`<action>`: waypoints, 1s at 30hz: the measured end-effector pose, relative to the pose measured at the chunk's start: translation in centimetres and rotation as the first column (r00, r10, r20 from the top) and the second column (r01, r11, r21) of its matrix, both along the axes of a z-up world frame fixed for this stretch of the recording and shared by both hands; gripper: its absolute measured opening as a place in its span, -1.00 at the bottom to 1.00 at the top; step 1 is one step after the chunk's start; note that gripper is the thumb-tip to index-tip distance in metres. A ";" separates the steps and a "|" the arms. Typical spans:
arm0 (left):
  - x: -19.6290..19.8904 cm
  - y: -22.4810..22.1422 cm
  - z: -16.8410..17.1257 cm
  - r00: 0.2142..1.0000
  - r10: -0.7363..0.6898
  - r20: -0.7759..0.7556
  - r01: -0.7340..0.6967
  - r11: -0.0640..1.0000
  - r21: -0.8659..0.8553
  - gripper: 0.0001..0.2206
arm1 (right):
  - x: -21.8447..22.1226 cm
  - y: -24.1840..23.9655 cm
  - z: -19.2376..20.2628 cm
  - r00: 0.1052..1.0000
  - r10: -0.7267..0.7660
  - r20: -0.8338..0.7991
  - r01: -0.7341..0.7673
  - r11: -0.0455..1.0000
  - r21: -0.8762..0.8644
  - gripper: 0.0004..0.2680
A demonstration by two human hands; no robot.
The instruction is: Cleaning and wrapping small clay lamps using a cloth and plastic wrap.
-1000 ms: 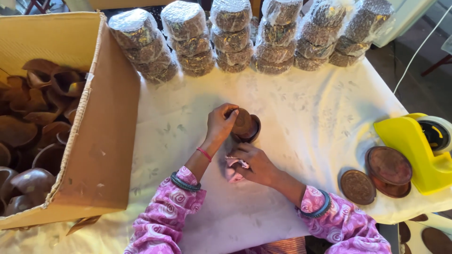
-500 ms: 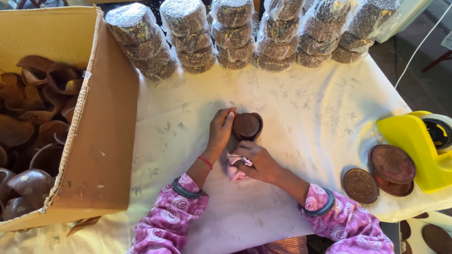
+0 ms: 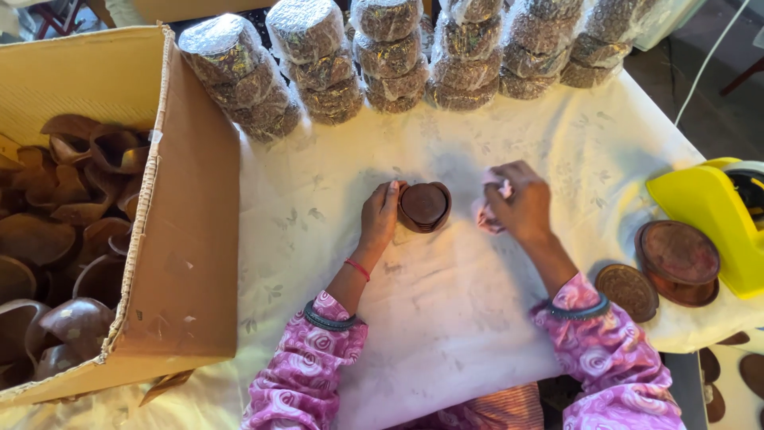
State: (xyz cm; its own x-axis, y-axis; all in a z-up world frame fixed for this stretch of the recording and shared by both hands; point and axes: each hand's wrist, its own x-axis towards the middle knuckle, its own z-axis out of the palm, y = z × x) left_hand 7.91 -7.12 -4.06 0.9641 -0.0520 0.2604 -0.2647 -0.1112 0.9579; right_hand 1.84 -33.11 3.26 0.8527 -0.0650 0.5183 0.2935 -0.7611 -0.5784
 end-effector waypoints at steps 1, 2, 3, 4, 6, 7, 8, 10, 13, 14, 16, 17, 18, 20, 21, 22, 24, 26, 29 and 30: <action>0.1 0.0 -0.1 1.000 0.010 0.009 -0.010 1.000 0.029 -0.63 | 0.3 -1.1 0.1 0.994 -0.110 -0.023 0.107 0.988 -0.109 -0.82; 0.1 0.0 0.1 1.000 0.002 0.011 -0.002 1.000 0.029 -0.63 | 0.6 -1.8 -0.6 0.993 -0.118 -0.021 0.115 0.987 -0.108 -0.82; 0.1 0.0 0.2 1.000 0.005 0.023 -0.006 0.999 0.052 -0.63 | 0.9 -2.5 -1.4 0.983 -0.170 -0.063 0.150 0.958 -0.244 -0.79; 0.1 0.0 0.3 0.999 0.008 0.036 -0.011 0.997 0.074 -0.63 | 1.3 -3.2 -2.1 0.969 -0.227 -0.098 0.175 0.910 -0.377 -0.75; -0.3 0.3 1.0 0.999 -0.006 0.037 0.003 0.995 0.098 -0.62 | 1.0 -2.6 -1.7 0.957 -0.275 -0.090 0.217 0.889 -0.402 -0.70; -0.5 0.3 1.4 0.999 -0.015 0.041 0.010 0.993 0.116 -0.61 | 1.0 -2.3 -1.5 0.946 -0.315 -0.077 0.254 0.866 -0.431 -0.64; -0.6 0.4 1.4 0.999 -0.019 0.042 0.014 0.993 0.118 -0.61 | 0.4 -1.6 -0.5 0.945 -0.319 -0.077 0.257 0.866 -0.429 -0.64; -0.6 0.5 1.6 0.997 -0.044 0.056 0.037 0.991 0.127 -0.59 | -0.6 -0.2 1.6 0.948 -0.263 0.181 0.317 0.838 -0.444 -0.58; -0.4 0.5 1.3 0.996 -0.051 0.073 0.041 0.991 0.130 -0.57 | -1.1 1.6 0.9 1.000 0.029 0.007 -0.028 0.988 -0.154 -0.52; -0.3 0.5 1.3 0.996 -0.049 0.073 0.039 0.991 0.130 -0.57 | -0.9 2.1 0.2 0.999 0.031 0.007 -0.030 0.987 -0.155 -0.52; -0.4 0.4 1.3 0.998 -0.050 0.032 0.046 0.992 0.116 -0.56 | -0.7 3.1 -1.6 0.970 0.230 -0.075 -0.241 0.951 -0.192 -0.35; -0.3 0.2 0.9 0.998 -0.052 0.032 0.048 0.992 0.116 -0.56 | -0.8 3.4 -1.4 0.971 0.228 -0.074 -0.238 0.952 -0.192 -0.35; -0.2 0.1 0.5 0.997 -0.074 0.013 0.073 0.995 0.069 -0.55 | -1.0 3.6 -1.3 0.950 0.248 -0.192 -0.281 0.944 -0.173 -0.32; -0.1 -0.1 0.3 0.996 -0.092 0.000 0.092 0.996 0.019 -0.55 | -1.1 4.1 -0.8 0.914 0.270 -0.303 -0.326 0.933 -0.154 -0.29; -0.2 -0.3 0.3 0.990 -0.142 -0.005 0.141 0.989 -0.049 -0.53 | -1.2 4.3 -0.5 0.917 0.229 -0.326 -0.290 0.944 -0.155 -0.29; -0.2 -0.4 0.3 0.981 -0.191 -0.007 0.189 0.975 -0.116 -0.51 | -1.2 4.5 -0.2 0.919 0.187 -0.348 -0.254 0.954 -0.157 -0.29; -0.6 -0.6 1.0 0.973 -0.230 -0.024 0.224 0.964 -0.143 -0.49 | -1.1 4.4 0.0 0.923 0.172 -0.345 -0.233 0.961 -0.146 -0.31; -0.8 -0.9 1.3 0.961 -0.274 -0.043 0.263 0.949 -0.171 -0.45 | -1.1 4.1 0.1 0.927 0.151 -0.345 -0.208 0.969 -0.134 -0.32; -0.6 -1.0 0.9 0.951 -0.301 -0.072 0.285 0.942 -0.178 -0.41 | -1.0 3.7 -0.2 0.940 0.191 -0.283 -0.225 0.970 -0.092 -0.34; -0.5 -1.0 0.7 0.949 -0.307 -0.071 0.290 0.939 -0.186 -0.40 | -0.9 3.5 -0.5 0.940 0.182 -0.289 -0.218 0.971 -0.098 -0.35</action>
State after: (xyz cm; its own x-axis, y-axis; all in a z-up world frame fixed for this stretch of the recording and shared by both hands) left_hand 7.36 -8.08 -3.33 0.9321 -0.3045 0.1962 -0.1648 0.1258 0.9783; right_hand 0.95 -29.56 2.76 0.9518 0.1721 0.2538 0.2897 -0.7755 -0.5609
